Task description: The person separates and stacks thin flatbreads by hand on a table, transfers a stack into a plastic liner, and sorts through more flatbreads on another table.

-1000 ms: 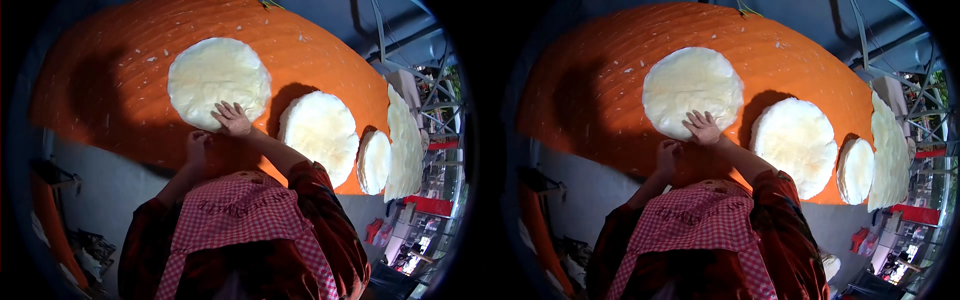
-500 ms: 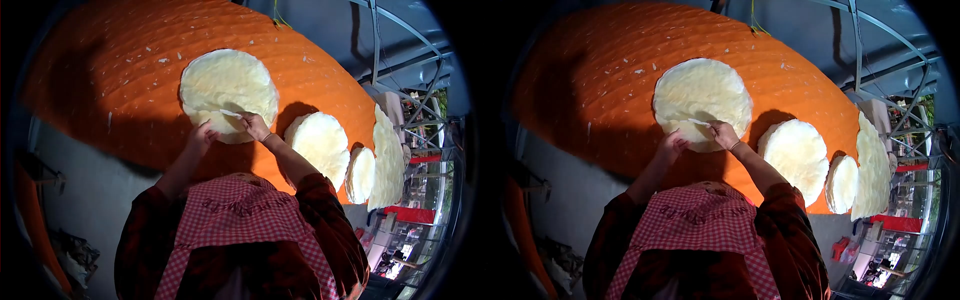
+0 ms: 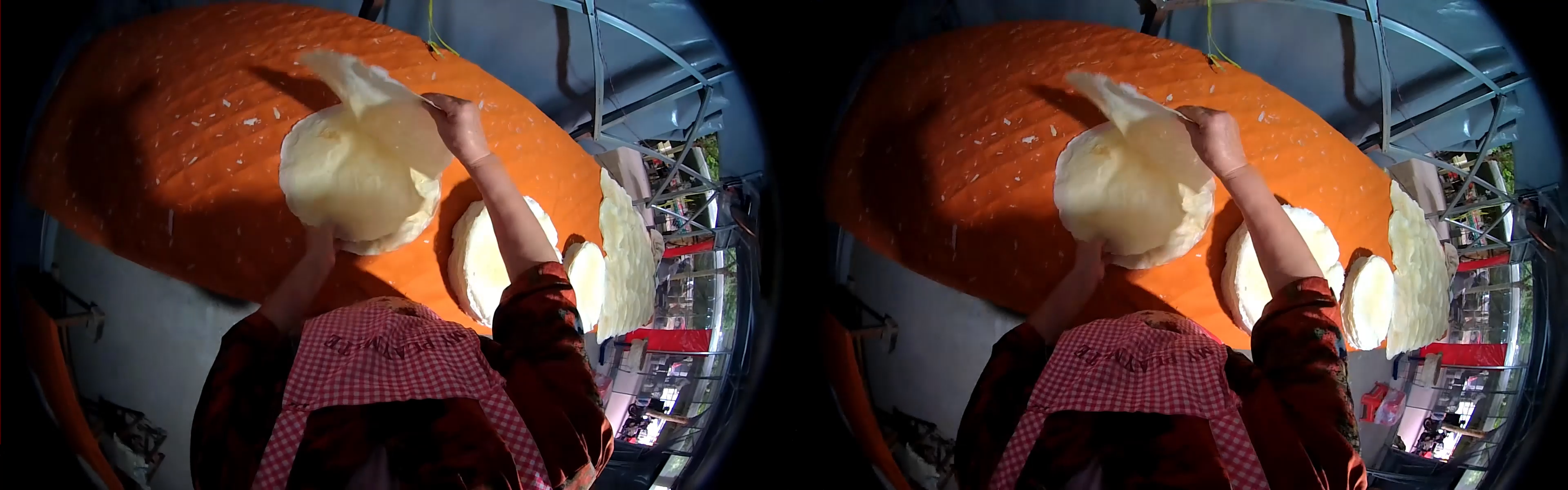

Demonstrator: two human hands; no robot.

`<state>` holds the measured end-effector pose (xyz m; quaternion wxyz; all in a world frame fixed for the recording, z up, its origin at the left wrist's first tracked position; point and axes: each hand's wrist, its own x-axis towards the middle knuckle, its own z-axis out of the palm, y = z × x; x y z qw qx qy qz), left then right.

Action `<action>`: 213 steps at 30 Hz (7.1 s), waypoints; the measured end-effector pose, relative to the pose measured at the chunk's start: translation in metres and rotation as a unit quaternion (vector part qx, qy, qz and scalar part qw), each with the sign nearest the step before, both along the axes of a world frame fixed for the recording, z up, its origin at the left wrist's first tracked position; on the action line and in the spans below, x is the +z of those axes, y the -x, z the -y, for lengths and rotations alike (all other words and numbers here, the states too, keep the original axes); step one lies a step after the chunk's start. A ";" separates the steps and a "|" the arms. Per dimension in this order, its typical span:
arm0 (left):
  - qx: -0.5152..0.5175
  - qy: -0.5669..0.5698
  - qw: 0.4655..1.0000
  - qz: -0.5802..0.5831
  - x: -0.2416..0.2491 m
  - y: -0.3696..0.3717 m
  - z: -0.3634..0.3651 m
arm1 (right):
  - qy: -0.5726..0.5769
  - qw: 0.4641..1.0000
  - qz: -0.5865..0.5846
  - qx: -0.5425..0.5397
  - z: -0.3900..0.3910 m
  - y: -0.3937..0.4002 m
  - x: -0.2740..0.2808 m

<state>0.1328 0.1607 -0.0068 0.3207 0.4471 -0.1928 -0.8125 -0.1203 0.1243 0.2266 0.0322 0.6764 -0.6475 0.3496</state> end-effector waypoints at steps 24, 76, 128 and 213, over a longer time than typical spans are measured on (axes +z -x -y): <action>-0.037 0.011 0.998 -0.058 0.024 -0.008 -0.003 | -0.108 0.983 -0.125 0.084 -0.080 -0.051 -0.193; -0.014 -0.076 0.994 -0.080 0.002 -0.031 -0.059 | -0.176 0.978 -0.091 0.060 -0.136 -0.065 -0.211; 0.034 -0.065 0.994 0.084 -0.013 0.033 -0.034 | -0.140 0.963 -0.181 -0.141 0.074 0.110 0.029; -0.389 0.287 0.869 0.105 0.062 0.279 -0.100 | 0.082 0.571 0.717 -0.391 -0.520 0.066 -0.127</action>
